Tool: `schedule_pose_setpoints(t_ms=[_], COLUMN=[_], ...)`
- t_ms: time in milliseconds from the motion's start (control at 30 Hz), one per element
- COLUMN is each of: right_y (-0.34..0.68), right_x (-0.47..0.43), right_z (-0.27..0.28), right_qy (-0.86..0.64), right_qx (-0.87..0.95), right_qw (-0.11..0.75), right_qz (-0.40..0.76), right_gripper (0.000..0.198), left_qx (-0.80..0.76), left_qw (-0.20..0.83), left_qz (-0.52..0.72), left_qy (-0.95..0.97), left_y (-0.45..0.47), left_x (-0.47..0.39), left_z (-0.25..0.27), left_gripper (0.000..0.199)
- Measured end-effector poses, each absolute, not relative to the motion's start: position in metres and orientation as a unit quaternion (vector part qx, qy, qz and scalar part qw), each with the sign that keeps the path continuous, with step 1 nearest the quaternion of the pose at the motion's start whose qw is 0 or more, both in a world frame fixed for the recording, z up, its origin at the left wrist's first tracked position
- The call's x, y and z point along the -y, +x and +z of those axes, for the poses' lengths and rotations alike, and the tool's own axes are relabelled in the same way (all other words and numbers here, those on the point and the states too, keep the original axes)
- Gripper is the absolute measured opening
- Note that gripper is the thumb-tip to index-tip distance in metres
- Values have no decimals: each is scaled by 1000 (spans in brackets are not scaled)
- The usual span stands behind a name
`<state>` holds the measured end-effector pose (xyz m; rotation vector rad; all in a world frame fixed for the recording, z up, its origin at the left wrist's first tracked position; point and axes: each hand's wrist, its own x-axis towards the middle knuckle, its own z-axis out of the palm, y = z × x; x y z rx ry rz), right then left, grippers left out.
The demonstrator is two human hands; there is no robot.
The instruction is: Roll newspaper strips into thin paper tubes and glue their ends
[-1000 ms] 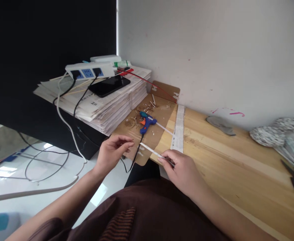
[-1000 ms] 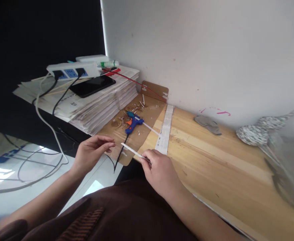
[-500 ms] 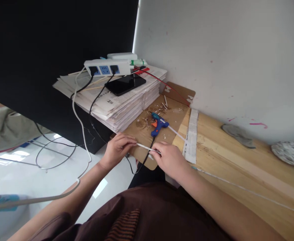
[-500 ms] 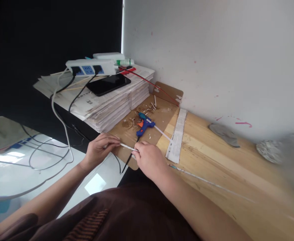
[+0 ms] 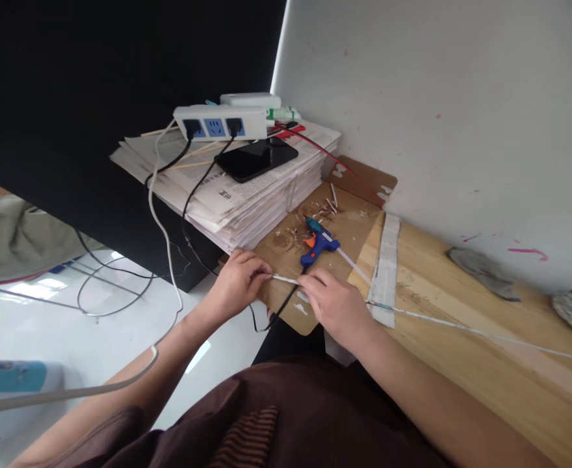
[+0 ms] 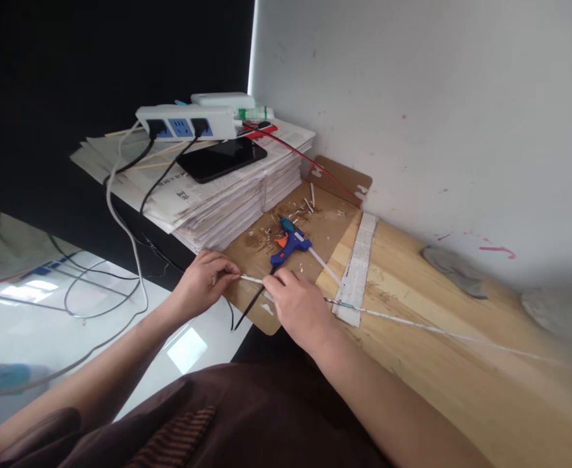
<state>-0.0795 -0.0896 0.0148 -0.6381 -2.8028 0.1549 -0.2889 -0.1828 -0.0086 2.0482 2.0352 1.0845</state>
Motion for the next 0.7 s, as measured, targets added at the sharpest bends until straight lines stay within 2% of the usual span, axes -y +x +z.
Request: schedule_pose_setpoints(t_ms=[267,400,700], right_y=[-43,-12,3], right_x=[88,88,96], right_z=[19,14,3], right_qy=[-183,-178,-207], right_qx=[967,970,964], right_qw=[169,161,141], right_qz=[48,47,94], right_gripper=[30,37,32], left_qx=[-646,-628,-636], left_qw=[47,61,31], left_qz=[366,374,344], left_qy=[669,680,690], left_y=[-264,-239,-228], left_x=[190,189,186], left_z=[1,-5,-18], left_gripper=[12,12,16])
